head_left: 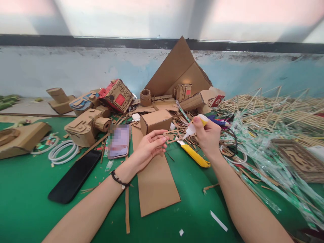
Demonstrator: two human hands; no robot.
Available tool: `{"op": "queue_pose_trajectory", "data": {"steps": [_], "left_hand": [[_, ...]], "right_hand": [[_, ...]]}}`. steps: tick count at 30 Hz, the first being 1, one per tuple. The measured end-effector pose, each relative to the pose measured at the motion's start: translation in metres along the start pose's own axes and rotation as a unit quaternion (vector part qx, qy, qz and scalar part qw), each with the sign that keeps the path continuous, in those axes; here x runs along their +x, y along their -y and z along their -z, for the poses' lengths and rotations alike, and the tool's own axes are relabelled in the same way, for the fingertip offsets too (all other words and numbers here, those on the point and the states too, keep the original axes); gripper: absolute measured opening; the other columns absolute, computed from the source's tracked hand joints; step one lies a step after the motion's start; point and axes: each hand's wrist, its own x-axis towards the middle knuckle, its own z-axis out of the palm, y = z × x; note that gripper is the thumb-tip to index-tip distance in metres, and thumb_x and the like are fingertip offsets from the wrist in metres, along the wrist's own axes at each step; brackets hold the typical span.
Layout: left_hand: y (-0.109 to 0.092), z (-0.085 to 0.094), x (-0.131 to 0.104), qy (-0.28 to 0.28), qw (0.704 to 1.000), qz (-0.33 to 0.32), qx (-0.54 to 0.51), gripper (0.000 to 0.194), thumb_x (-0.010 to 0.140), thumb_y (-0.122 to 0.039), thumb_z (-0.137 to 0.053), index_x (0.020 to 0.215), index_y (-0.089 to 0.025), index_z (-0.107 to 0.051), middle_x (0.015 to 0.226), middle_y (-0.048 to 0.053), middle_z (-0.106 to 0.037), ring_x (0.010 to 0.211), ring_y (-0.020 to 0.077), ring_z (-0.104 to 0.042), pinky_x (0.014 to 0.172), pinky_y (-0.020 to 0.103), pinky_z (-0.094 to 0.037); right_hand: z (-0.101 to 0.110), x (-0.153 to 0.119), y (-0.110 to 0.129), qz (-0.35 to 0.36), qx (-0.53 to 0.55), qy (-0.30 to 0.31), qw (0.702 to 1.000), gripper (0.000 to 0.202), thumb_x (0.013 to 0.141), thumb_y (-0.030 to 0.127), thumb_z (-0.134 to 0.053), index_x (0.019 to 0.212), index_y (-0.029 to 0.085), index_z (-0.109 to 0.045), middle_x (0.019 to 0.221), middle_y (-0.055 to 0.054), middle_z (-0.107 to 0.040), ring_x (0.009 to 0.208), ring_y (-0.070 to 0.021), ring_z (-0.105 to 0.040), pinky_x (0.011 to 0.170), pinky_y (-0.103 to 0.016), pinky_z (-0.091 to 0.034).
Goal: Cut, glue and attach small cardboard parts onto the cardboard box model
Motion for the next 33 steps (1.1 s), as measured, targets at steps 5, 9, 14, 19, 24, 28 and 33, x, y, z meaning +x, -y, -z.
{"op": "queue_pose_trajectory", "data": {"steps": [5,9,14,19,24,28,33], "left_hand": [[-0.006,0.005,0.001,0.006,0.998,-0.050,0.044,0.043,0.080,-0.032,-0.091,0.118,-0.019,-0.075,0.104,0.006,-0.075,0.074,0.0099,-0.067,0.069,0.022,-0.057],[-0.018,0.010,0.001,0.014,0.982,-0.124,0.141,0.040,0.082,-0.033,-0.088,0.117,-0.017,-0.075,0.098,0.007,-0.076,0.076,0.0131,-0.069,0.071,0.025,-0.058],[-0.038,0.018,-0.003,0.008,0.944,-0.211,0.254,0.033,0.086,-0.030,-0.084,0.116,-0.017,-0.075,0.094,0.006,-0.078,0.076,0.0137,-0.070,0.077,0.027,-0.060],[-0.047,0.023,-0.009,0.016,0.929,-0.221,0.296,0.033,0.090,-0.029,-0.081,0.120,-0.018,-0.075,0.098,0.007,-0.079,0.080,0.0155,-0.072,0.078,0.027,-0.060],[-0.049,0.022,-0.012,0.046,0.919,-0.223,0.321,0.027,0.091,-0.028,-0.080,0.117,-0.021,-0.078,0.104,0.008,-0.079,0.084,0.0165,-0.074,0.077,0.026,-0.061],[-0.049,0.020,-0.014,0.065,0.922,-0.225,0.307,0.025,0.090,-0.024,-0.080,0.115,-0.021,-0.079,0.098,0.006,-0.079,0.081,0.0151,-0.073,0.075,0.025,-0.060],[-0.047,0.020,-0.013,0.065,0.946,-0.209,0.240,0.027,0.089,-0.025,-0.082,0.115,-0.020,-0.079,0.095,0.006,-0.078,0.073,0.0139,-0.071,0.073,0.027,-0.060]], "right_hand": [[0.004,0.008,-0.005,-0.030,-0.011,0.004,0.999,0.059,0.091,0.072,-0.062,0.068,0.018,-0.063,0.057,0.002,-0.053,0.054,-0.0126,-0.044,0.051,-0.027,-0.033],[0.010,0.018,-0.016,-0.093,0.003,0.070,0.993,0.048,0.089,0.069,-0.067,0.084,0.021,-0.064,0.063,0.001,-0.060,0.051,-0.0141,-0.052,0.049,-0.027,-0.040],[0.013,0.016,-0.022,-0.195,-0.001,0.248,0.949,0.039,0.087,0.054,-0.072,0.102,0.027,-0.048,0.081,0.000,-0.071,0.066,-0.0200,-0.067,0.054,-0.028,-0.047],[0.012,0.006,-0.014,-0.091,-0.107,0.423,0.895,0.028,0.085,0.040,-0.073,0.095,0.024,-0.053,0.091,0.001,-0.066,0.075,-0.0167,-0.059,0.064,-0.027,-0.043],[0.013,0.006,-0.006,-0.058,-0.119,0.501,0.855,0.026,0.091,0.047,-0.070,0.098,0.023,-0.067,0.096,-0.002,-0.072,0.085,-0.0212,-0.063,0.070,-0.030,-0.043],[0.009,0.009,-0.004,-0.143,0.026,0.401,0.904,0.043,0.099,0.062,-0.058,0.105,0.024,-0.076,0.112,-0.006,-0.076,0.102,-0.0239,-0.066,0.080,-0.031,-0.049],[-0.007,0.000,0.002,-0.324,0.338,0.338,0.816,0.057,0.094,0.077,-0.054,0.095,0.025,-0.077,0.123,-0.008,-0.075,0.116,-0.0260,-0.065,0.087,-0.035,-0.056]]}}
